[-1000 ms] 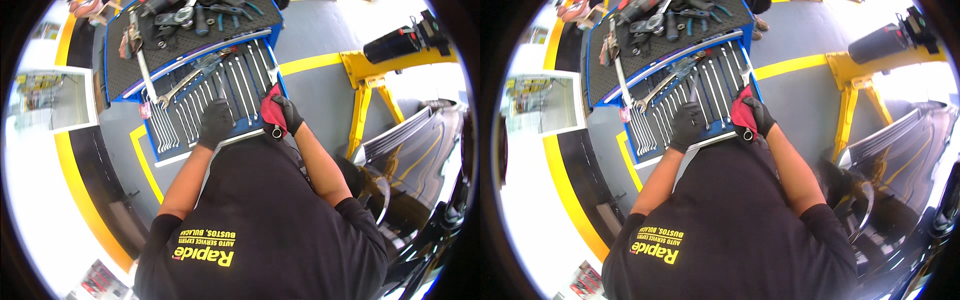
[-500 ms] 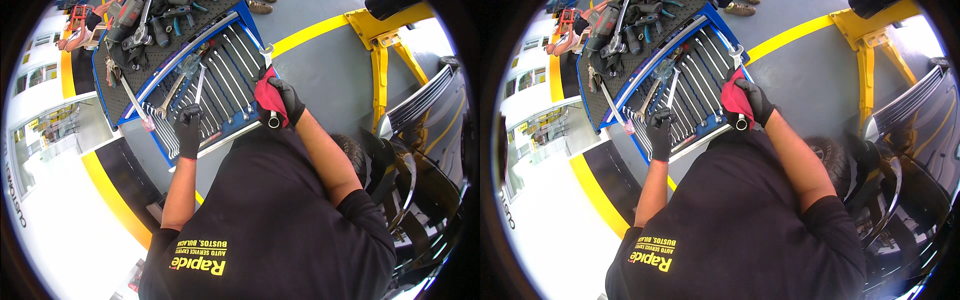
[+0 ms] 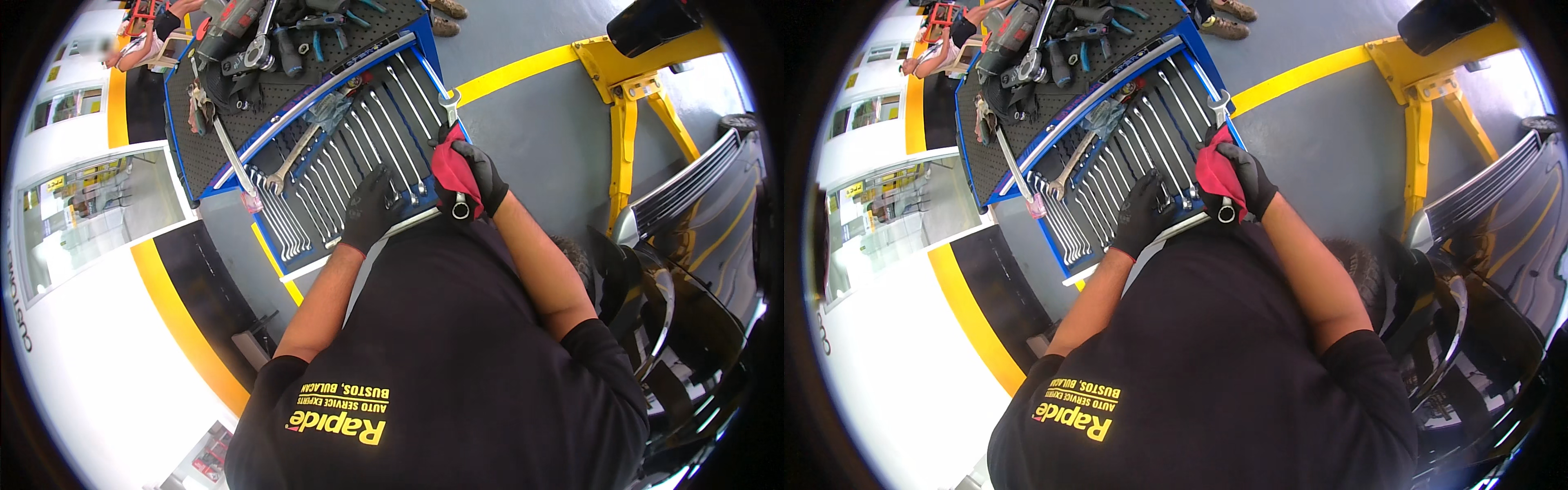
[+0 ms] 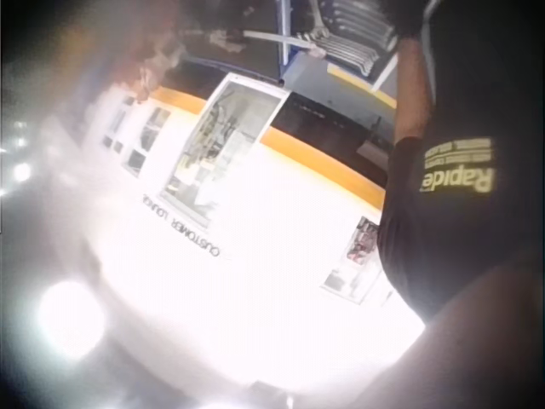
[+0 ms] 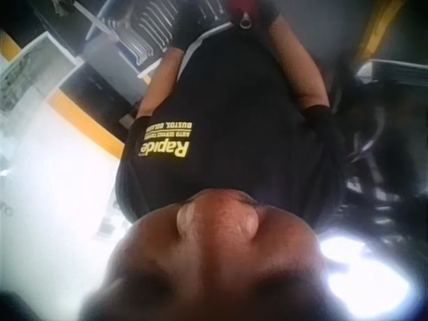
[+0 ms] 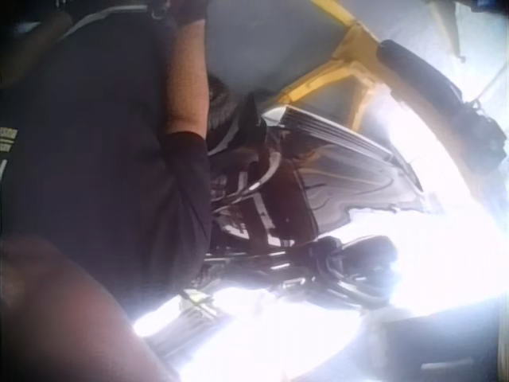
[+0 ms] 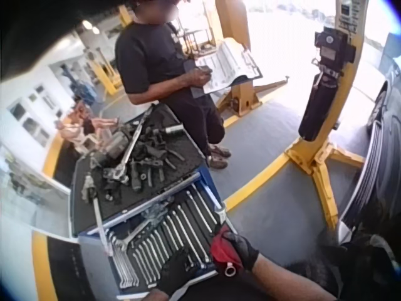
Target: The person opens a tool chest drawer and wipes various tools with a red cloth. They pick up and place down wrenches, sockets, and other hand tools, arranging them within the drawer.
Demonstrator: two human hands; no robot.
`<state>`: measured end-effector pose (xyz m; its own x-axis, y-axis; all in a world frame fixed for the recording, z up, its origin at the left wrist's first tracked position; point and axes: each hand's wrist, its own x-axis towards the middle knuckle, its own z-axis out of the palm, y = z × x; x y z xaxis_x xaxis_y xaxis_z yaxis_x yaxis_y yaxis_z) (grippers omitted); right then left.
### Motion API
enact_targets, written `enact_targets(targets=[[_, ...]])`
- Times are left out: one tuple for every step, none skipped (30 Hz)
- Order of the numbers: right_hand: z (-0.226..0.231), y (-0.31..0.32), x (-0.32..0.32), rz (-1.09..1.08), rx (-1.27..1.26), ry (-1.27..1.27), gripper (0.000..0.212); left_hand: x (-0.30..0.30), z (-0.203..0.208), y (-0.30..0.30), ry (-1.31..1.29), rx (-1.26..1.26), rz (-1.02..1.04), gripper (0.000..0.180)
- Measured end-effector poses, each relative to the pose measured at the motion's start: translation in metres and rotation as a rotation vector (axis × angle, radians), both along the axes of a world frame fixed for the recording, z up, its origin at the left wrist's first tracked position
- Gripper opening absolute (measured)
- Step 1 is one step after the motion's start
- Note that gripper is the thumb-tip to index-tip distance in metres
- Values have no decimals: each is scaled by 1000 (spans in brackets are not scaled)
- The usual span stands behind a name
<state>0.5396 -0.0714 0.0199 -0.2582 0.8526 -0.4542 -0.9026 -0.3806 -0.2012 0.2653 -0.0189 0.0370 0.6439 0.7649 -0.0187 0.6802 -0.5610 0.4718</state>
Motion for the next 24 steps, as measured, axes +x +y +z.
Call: enact_targets(targets=[[1, 0, 0, -2, -10, -8, 46, -4, -5, 2, 35, 0, -16, 73], [0, 0, 0, 17, 3, -8, 46, -5, -2, 4, 70, -3, -31, 74], [-1, -1, 2, 37, 15, -8, 46, -4, 1, 7, 105, -5, -46, 75], [-1, -2, 4, 56, 27, -7, 46, -2, 1, 7, 118, 4, -45, 75], [-1, -2, 4, 66, 29, -25, 46, 4, 3, 7, 130, 16, -42, 75], [-2, -1, 4, 74, 31, -43, 46, 9, 4, 7, 143, 28, -39, 74], [-2, 0, 3, 83, 33, -62, 45, 12, 7, 8, 163, 28, -26, 73], [2, 1, 2, 79, 35, -67, 45, 17, 10, 9, 182, 26, -15, 71], [7, 1, 1, 76, 38, -73, 45, 21, 13, 10, 200, 24, -4, 69], [11, 2, 0, 71, 40, -79, 45, 24, 15, 11, 184, 84, -2, 68], [13, 2, -1, 60, 23, -85, 46, 27, 16, 11, 170, 143, -1, 67], [14, 2, -2, 48, 5, -90, 47, 29, 16, 12, 155, 202, 1, 66], [15, 2, -3, 36, -12, -96, 47, 29, 13, 15, 101, 245, -84, 62], [17, 2, -4, 31, -21, -125, 48, 28, 5, 16, 49, 282, -168, 58], [18, 3, -5, 26, -30, -154, 49, 27, -2, 16, -4, 318, -252, 54], [19, 4, -5, 22, -40, -184, 49, 25, -10, 18, -17, 311, -285, 53], [18, 4, -5, 16, -42, -180, 50, 24, -15, 20, -30, 303, -323, 52], [18, 4, -5, 10, -45, -177, 50, 23, -19, 20, -43, 294, -360, 52], [18, 3, -4, 6, -48, -174, 50, 21, -24, 17, -55, 294, -356, 51], [15, 2, -3, 16, -39, -176, 49, 21, -23, 17, -64, 296, -353, 49], [13, 1, -2, 28, -30, -178, 49, 20, -22, 15, -74, 299, -350, 48], [11, -2, -2, 41, -21, -180, 48, 21, -21, 13, -109, 315, -330, 48], [13, -1, -3, 29, -25, -169, 47, 20, -19, 13, -140, 332, -313, 48], [16, -1, -3, 17, -30, -159, 46, 19, -16, 13, -171, 350, -296, 49]])
